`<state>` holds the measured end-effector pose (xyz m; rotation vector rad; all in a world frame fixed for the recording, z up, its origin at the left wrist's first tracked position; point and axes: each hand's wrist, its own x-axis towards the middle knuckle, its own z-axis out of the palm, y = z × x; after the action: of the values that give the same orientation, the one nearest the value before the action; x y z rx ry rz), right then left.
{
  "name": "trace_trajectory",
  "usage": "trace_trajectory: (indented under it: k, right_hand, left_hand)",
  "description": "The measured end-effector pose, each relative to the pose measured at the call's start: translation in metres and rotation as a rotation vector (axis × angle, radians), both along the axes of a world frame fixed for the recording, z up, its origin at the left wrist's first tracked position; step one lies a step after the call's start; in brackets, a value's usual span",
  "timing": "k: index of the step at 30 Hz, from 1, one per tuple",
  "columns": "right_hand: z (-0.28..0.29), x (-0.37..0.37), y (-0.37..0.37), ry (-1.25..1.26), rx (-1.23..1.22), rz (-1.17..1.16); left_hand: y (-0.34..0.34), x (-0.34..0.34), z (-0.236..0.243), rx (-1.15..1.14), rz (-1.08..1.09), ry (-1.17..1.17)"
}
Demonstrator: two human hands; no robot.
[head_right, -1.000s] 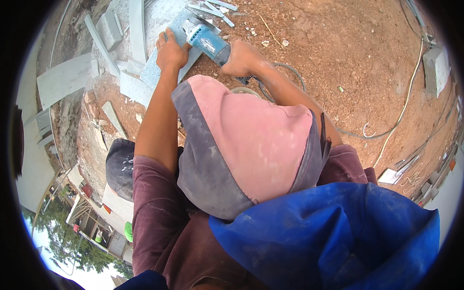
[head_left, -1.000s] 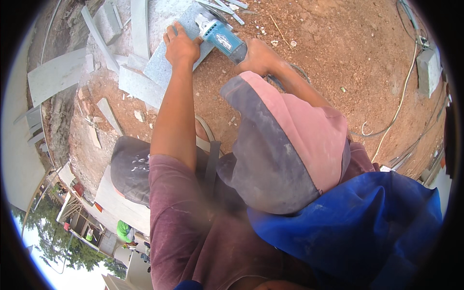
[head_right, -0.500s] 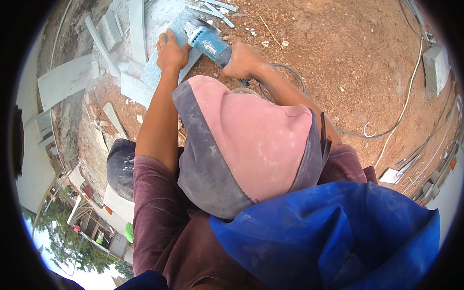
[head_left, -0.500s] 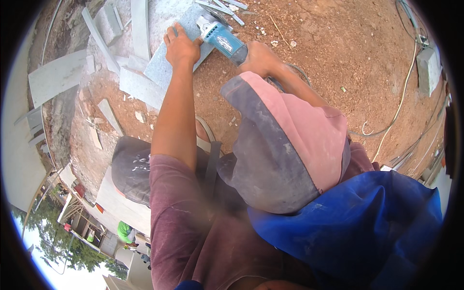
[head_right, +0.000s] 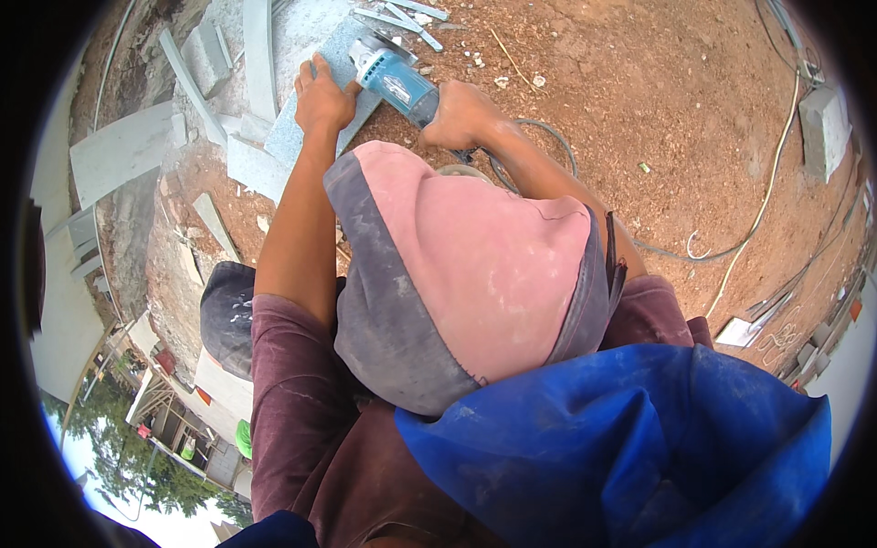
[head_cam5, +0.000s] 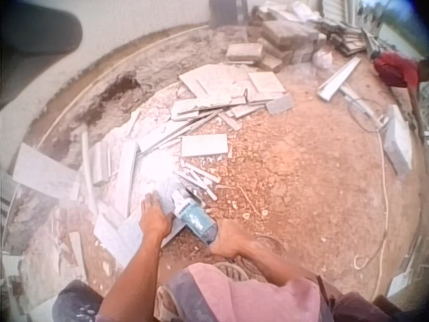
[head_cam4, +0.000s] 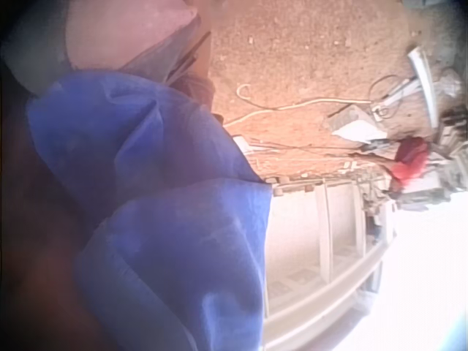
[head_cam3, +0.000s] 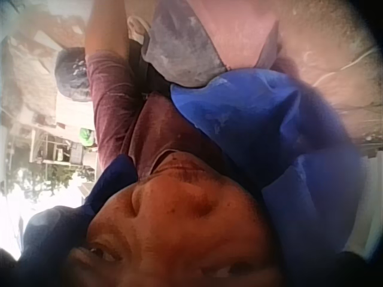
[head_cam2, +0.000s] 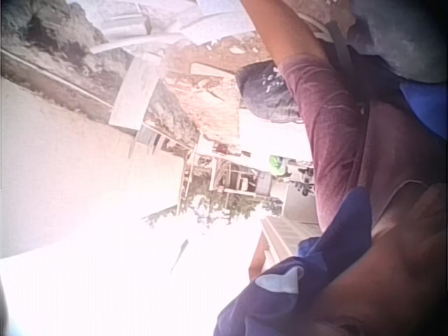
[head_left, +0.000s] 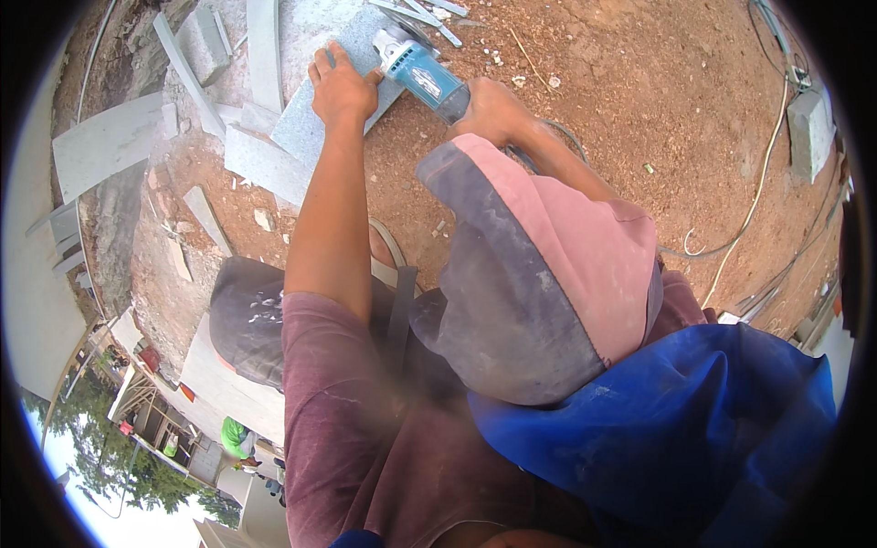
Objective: The person uses an angle grinder to cut a rectangular ceramic tile on a construction site. They position the tile on the ground, hold it steady with one hand, and guide the grinder along a straight line to slice through the material.
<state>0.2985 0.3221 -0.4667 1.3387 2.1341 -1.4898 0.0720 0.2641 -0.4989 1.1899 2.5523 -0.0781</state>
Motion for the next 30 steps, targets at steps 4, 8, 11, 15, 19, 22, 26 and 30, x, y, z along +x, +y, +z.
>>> trace_trajectory:
  k: [4,8,11,15,19,22,26,30]
  right_hand:
    - [-0.001,-0.003,-0.002,0.013,-0.002,-0.001]
    - [0.001,0.0,-0.004,0.022,-0.009,0.012]
    - [-0.005,0.007,-0.005,0.027,0.025,-0.019]
    - [-0.004,0.002,-0.006,0.028,-0.01,-0.026]
    - [-0.003,0.002,-0.006,0.039,-0.005,-0.037]
    - [-0.007,0.005,-0.008,0.047,0.011,-0.036]
    - [-0.012,0.005,-0.009,0.024,-0.011,-0.034]
    - [-0.004,0.003,-0.006,-0.003,-0.053,-0.025]
  left_hand:
    - [-0.004,-0.003,-0.002,-0.001,0.004,0.016]
    - [-0.005,-0.005,0.0,-0.007,0.016,0.013]
    - [0.002,0.001,0.0,-0.017,0.014,-0.003]
    - [-0.002,-0.003,-0.001,-0.02,0.01,0.011]
    - [-0.001,-0.003,-0.003,-0.014,0.0,0.007]
    - [-0.001,-0.003,0.0,-0.014,0.003,0.002]
    - [0.0,-0.003,-0.001,-0.013,0.004,-0.001]
    - [0.0,-0.003,-0.001,-0.02,0.008,-0.004]
